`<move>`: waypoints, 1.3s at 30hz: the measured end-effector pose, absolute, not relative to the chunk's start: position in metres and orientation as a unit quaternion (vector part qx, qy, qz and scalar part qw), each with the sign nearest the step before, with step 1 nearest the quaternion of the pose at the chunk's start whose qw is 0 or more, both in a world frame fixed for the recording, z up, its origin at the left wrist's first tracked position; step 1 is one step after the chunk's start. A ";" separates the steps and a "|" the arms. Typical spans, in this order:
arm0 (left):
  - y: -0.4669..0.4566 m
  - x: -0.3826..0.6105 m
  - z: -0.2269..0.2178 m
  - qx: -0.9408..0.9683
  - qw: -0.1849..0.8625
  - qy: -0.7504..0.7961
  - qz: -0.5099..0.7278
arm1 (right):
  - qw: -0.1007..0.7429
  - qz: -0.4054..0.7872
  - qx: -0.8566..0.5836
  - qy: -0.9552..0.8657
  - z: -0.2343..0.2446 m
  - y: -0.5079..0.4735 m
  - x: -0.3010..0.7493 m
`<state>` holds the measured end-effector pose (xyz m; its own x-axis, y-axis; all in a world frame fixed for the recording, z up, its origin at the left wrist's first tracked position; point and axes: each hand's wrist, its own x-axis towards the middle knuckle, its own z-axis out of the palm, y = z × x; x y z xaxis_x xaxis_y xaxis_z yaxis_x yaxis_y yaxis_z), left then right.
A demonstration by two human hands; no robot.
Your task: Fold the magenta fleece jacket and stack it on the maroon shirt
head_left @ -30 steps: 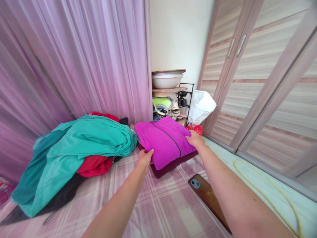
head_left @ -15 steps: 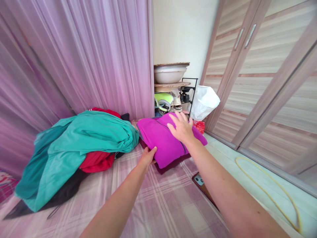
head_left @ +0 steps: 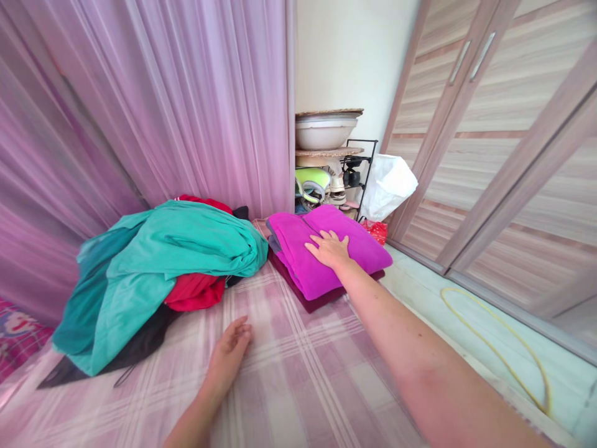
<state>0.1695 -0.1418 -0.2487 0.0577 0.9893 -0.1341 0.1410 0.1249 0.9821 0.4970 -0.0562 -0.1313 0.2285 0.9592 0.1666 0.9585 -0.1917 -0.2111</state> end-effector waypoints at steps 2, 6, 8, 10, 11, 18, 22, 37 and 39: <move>-0.154 0.149 -0.253 0.511 0.501 0.553 0.426 | 0.179 -0.034 -0.767 -0.616 -0.128 -0.071 0.486; -0.166 0.121 -0.257 0.524 0.441 0.574 0.449 | 0.297 -0.121 -0.707 -0.630 -0.150 -0.120 0.439; -0.168 0.108 -0.260 0.535 0.388 0.592 0.462 | 0.329 -0.127 -0.652 -0.671 -0.177 -0.150 0.410; -0.171 0.093 -0.262 0.550 0.324 0.613 0.466 | 0.327 -0.107 -0.602 -0.721 -0.210 -0.179 0.383; -0.173 0.085 -0.262 0.562 0.290 0.622 0.461 | 0.322 -0.096 -0.593 -0.732 -0.226 -0.191 0.373; -0.197 0.048 -0.253 0.657 0.133 0.630 0.391 | 0.239 -0.021 -0.671 -0.701 -0.274 -0.219 0.357; -0.210 0.046 -0.248 0.654 0.109 0.655 0.363 | 0.215 -0.010 -0.678 -0.703 -0.267 -0.217 0.359; -0.266 -0.002 -0.248 0.407 0.241 0.689 0.548 | 0.194 -0.027 -0.676 -0.710 -0.262 -0.220 0.360; -0.265 -0.003 -0.248 0.369 0.286 0.654 0.595 | 0.191 -0.023 -0.678 -0.709 -0.261 -0.220 0.360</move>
<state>-0.0031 -0.2654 -0.2484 -0.5647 0.8227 0.0653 0.1426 0.0194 0.9896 0.3601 -0.2203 -0.2608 -0.0074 0.9530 0.3028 0.9709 0.0793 -0.2260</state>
